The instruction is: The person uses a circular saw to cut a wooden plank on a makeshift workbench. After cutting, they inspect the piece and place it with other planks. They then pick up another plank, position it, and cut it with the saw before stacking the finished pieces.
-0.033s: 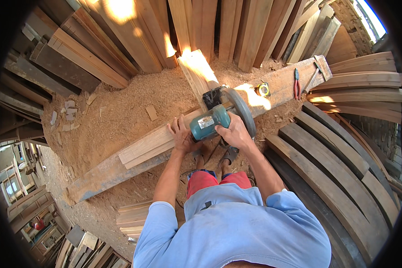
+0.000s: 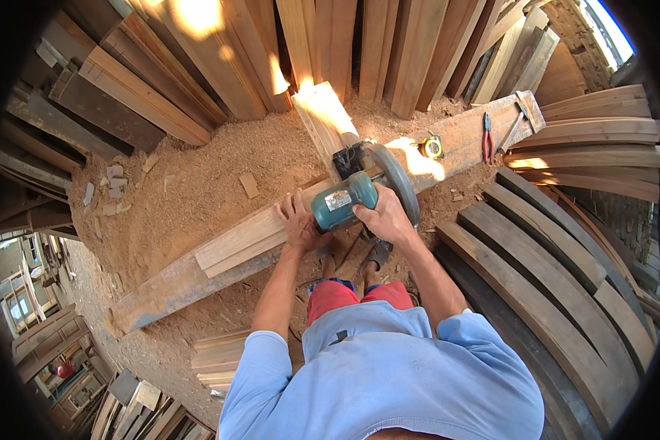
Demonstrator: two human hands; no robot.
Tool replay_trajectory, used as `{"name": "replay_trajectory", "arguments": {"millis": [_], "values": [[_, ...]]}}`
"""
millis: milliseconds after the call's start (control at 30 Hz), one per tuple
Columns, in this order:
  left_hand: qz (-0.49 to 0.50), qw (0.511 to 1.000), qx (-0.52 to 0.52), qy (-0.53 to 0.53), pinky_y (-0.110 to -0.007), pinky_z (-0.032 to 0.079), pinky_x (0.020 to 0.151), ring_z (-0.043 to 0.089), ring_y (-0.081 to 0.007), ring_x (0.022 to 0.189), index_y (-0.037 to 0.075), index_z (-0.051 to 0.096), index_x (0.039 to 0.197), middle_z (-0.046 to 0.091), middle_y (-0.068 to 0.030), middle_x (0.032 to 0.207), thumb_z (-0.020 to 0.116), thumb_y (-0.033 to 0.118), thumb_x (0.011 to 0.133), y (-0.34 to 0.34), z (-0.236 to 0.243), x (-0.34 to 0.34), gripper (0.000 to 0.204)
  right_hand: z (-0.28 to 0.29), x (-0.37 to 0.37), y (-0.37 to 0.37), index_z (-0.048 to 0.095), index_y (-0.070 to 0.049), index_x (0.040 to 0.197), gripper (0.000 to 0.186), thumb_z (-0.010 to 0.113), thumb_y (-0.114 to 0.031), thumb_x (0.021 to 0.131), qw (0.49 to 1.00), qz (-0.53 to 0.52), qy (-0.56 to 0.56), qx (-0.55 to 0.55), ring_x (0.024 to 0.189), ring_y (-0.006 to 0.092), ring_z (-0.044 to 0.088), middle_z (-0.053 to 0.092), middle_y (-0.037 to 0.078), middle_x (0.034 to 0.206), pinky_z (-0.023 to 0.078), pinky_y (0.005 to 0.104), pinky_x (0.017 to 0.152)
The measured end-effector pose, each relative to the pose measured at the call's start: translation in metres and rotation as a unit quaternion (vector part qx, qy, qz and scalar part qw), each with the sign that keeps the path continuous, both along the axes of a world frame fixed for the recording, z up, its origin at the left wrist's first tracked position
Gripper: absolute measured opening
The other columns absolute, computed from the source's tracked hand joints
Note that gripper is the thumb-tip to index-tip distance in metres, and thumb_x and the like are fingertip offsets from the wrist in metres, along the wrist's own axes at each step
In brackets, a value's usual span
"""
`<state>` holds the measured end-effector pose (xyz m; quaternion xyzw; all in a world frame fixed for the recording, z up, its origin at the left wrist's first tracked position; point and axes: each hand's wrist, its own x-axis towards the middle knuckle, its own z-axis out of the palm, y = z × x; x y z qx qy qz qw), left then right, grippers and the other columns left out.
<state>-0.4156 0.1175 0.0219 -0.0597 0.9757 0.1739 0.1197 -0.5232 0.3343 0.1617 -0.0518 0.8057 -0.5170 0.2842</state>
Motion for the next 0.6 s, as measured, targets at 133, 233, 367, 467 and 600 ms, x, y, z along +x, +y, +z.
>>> {"name": "replay_trajectory", "arguments": {"millis": [133, 233, 367, 467, 600], "values": [[-0.002, 1.000, 0.000, 0.000, -0.078, 0.004, 0.118, 0.017, -0.0543, 0.151, 0.037, 0.063, 0.142, 0.028, -0.0271, 0.162, 0.084, 0.056, 0.064, 0.001, 0.000, 0.000, 0.083, 0.004, -0.002, -0.002, 0.064, 0.005, 0.108, 0.032, 0.073, -0.016, 0.085, 1.000, -0.003, -0.005, 0.000, 0.101, 0.0420, 0.070, 0.070, 0.028, 0.100, 0.052, 0.0483, 0.090], [-0.010, 1.000, -0.001, -0.022, -0.078, 0.005, 0.118, 0.017, -0.0547, 0.151, 0.037, 0.063, 0.142, 0.028, -0.0276, 0.162, 0.084, 0.055, 0.065, 0.003, 0.011, -0.005, 0.083, 0.011, 0.002, 0.001, 0.063, 0.005, 0.110, 0.034, 0.073, -0.016, 0.086, 1.000, -0.008, 0.015, 0.020, 0.103, 0.0437, 0.069, 0.070, 0.028, 0.102, 0.052, 0.0487, 0.090], [-0.016, 1.000, -0.011, -0.004, -0.077, 0.002, 0.119, 0.015, -0.0549, 0.152, 0.036, 0.062, 0.142, 0.026, -0.0294, 0.162, 0.085, 0.052, 0.065, -0.001, -0.002, 0.002, 0.082, 0.028, 0.017, 0.018, 0.064, 0.004, 0.115, 0.035, 0.072, -0.016, 0.087, 0.998, 0.002, 0.052, 0.030, 0.103, 0.0460, 0.068, 0.069, 0.028, 0.102, 0.051, 0.0494, 0.091], [-0.020, 1.000, -0.004, -0.018, -0.076, 0.000, 0.119, 0.012, -0.0550, 0.153, 0.037, 0.060, 0.144, 0.021, -0.0304, 0.166, 0.089, 0.051, 0.062, 0.001, 0.002, 0.002, 0.088, 0.051, 0.035, 0.050, 0.064, 0.002, 0.117, 0.036, 0.072, -0.015, 0.088, 0.999, -0.033, 0.031, 0.012, 0.096, 0.0393, 0.068, 0.068, 0.024, 0.099, 0.052, 0.0463, 0.088], [-0.010, 1.000, 0.006, -0.028, -0.075, -0.002, 0.120, 0.007, -0.0554, 0.155, 0.037, 0.058, 0.146, 0.010, -0.0305, 0.171, 0.094, 0.049, 0.056, 0.000, 0.005, 0.003, 0.098, 0.069, 0.061, 0.094, 0.064, 0.003, 0.116, 0.034, 0.072, -0.011, 0.086, 0.990, -0.118, -0.071, -0.043, 0.084, 0.0199, 0.061, 0.065, 0.011, 0.093, 0.051, 0.0364, 0.080]]}}
